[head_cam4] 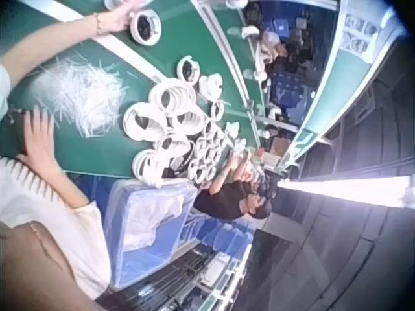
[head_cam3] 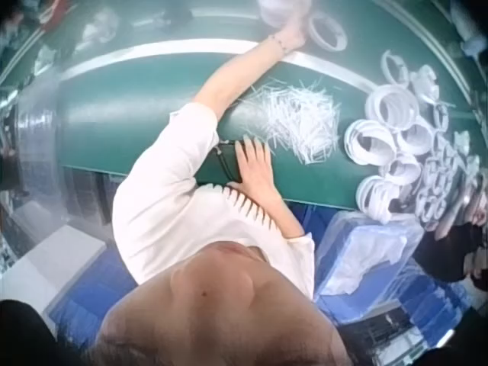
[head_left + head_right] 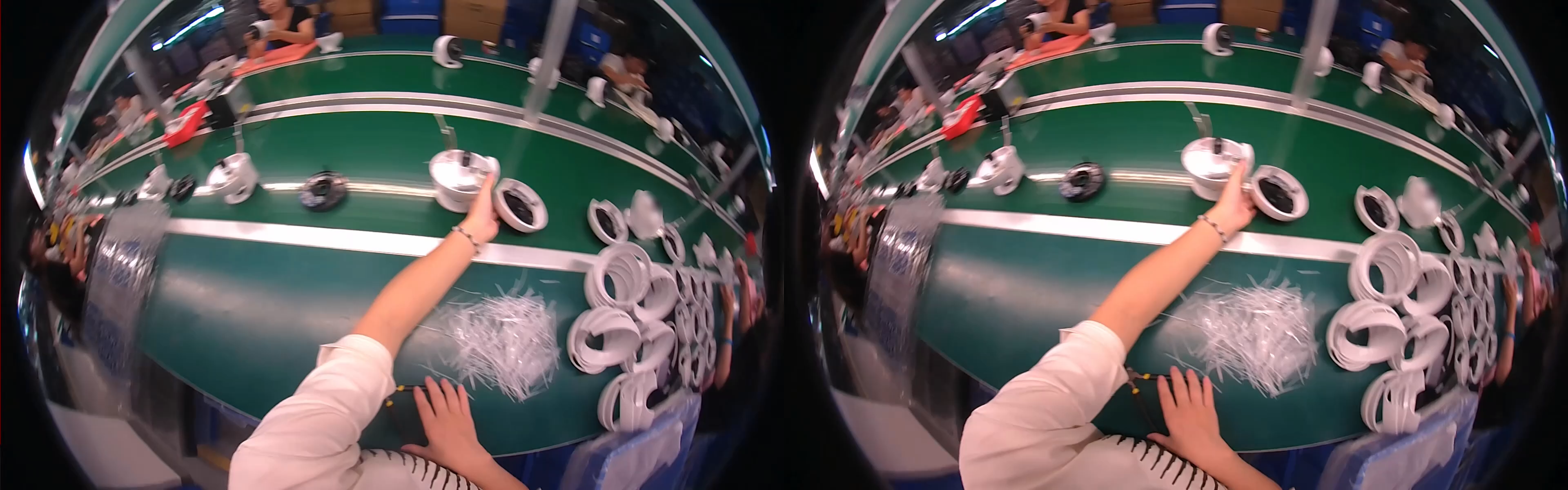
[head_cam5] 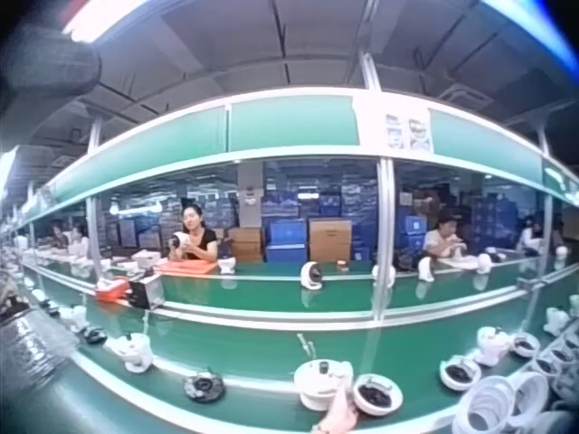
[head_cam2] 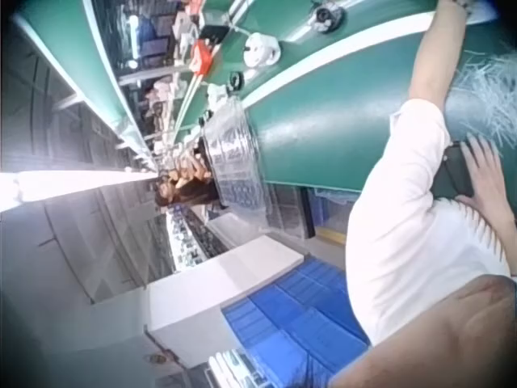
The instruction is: Assembling electronic components and trimming wires for lighting fixtures on a factory production line.
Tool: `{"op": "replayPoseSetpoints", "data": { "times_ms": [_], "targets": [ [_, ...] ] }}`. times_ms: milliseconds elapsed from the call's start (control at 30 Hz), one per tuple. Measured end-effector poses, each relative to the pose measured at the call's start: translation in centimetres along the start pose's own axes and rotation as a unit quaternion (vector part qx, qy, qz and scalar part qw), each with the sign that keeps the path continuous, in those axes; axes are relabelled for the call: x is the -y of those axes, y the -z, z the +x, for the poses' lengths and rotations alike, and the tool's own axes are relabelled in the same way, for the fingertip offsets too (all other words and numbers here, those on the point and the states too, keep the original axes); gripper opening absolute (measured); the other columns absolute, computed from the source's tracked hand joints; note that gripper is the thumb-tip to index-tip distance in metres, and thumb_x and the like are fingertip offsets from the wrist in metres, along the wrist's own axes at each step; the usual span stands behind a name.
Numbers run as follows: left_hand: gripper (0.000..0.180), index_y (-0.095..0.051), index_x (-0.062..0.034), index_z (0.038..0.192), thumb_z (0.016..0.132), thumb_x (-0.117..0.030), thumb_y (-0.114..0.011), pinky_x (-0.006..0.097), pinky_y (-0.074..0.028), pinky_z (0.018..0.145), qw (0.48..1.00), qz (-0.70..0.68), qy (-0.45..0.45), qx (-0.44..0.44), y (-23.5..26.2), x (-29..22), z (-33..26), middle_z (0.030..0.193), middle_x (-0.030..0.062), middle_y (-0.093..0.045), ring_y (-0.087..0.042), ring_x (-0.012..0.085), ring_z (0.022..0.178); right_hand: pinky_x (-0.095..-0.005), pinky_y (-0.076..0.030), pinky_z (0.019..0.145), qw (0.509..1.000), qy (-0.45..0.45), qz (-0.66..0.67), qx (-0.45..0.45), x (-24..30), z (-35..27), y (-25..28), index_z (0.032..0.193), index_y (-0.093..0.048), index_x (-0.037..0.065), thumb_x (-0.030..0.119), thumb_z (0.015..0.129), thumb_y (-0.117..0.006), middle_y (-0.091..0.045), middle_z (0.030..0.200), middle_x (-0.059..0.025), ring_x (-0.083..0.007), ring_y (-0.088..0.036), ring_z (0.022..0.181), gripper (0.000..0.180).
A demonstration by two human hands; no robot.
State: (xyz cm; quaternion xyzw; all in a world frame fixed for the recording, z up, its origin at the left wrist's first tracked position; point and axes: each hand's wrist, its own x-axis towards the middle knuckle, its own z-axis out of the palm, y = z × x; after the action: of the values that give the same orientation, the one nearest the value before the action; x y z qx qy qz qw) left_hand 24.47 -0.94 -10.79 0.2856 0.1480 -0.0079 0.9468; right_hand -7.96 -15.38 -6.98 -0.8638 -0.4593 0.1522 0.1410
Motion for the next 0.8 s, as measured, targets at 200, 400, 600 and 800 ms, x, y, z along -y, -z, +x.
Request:
{"op": "replayPoseSetpoints", "data": {
  "times_ms": [200,400,600,800],
  "targets": [
    [0.034,-0.044,-0.0104,0.111,0.078,-0.018,-0.046,0.034,-0.048,0.069,0.99,-0.096,-0.07,-0.072,2.5,-2.0,0.9,0.101,0.0071,-0.052,-0.054,0.0186,0.085,-0.0474,-0.035,0.088,0.994,0.065,-0.045,-0.073,0.9,-0.3,-0.4,0.113,-0.041,-0.004,0.016,0.053,-0.063,-0.042,0.111,-0.0203,-0.033,-0.044,0.097,0.067],
    [0.05,-0.031,-0.0131,0.123,0.076,0.002,-0.039,0.04,-0.052,0.069,0.989,0.068,-0.132,-0.01,3.8,-6.0,-7.0,0.115,0.009,-0.047,-0.052,0.0251,0.1,-0.043,-0.037,0.082,0.979,0.002,0.075,-0.191,1.1,-0.5,-1.1,0.111,-0.046,0.001,0.015,0.054,-0.061,-0.046,0.103,-0.0207,-0.0382,-0.043,0.093,0.061],
    [0.055,-0.028,-0.0119,0.123,0.073,0.008,-0.042,0.04,-0.054,0.067,0.96,0.23,-0.156,0.013,5.1,-10.9,-18.8,0.116,0.01,-0.043,-0.053,0.0257,0.098,-0.0326,-0.047,0.068,0.685,-0.082,0.666,-0.283,-1.6,-1.7,-1.6,0.118,-0.037,-0.007,0.018,0.069,-0.055,-0.051,0.102,-0.0163,-0.021,-0.055,0.08,0.059],
    [0.051,-0.031,-0.0019,0.121,0.071,0.008,-0.037,0.043,-0.051,0.078,0.948,0.297,-0.113,0.024,6.7,-12.4,-25.8,0.112,0.0144,-0.047,-0.053,0.0277,0.097,-0.04,-0.044,0.07,0.556,0.06,0.824,-0.094,-2.5,1.9,4.8,0.126,-0.028,-0.008,0.034,0.064,-0.053,-0.042,0.117,-0.0228,-0.0332,-0.051,0.094,0.079]
  ]
}}
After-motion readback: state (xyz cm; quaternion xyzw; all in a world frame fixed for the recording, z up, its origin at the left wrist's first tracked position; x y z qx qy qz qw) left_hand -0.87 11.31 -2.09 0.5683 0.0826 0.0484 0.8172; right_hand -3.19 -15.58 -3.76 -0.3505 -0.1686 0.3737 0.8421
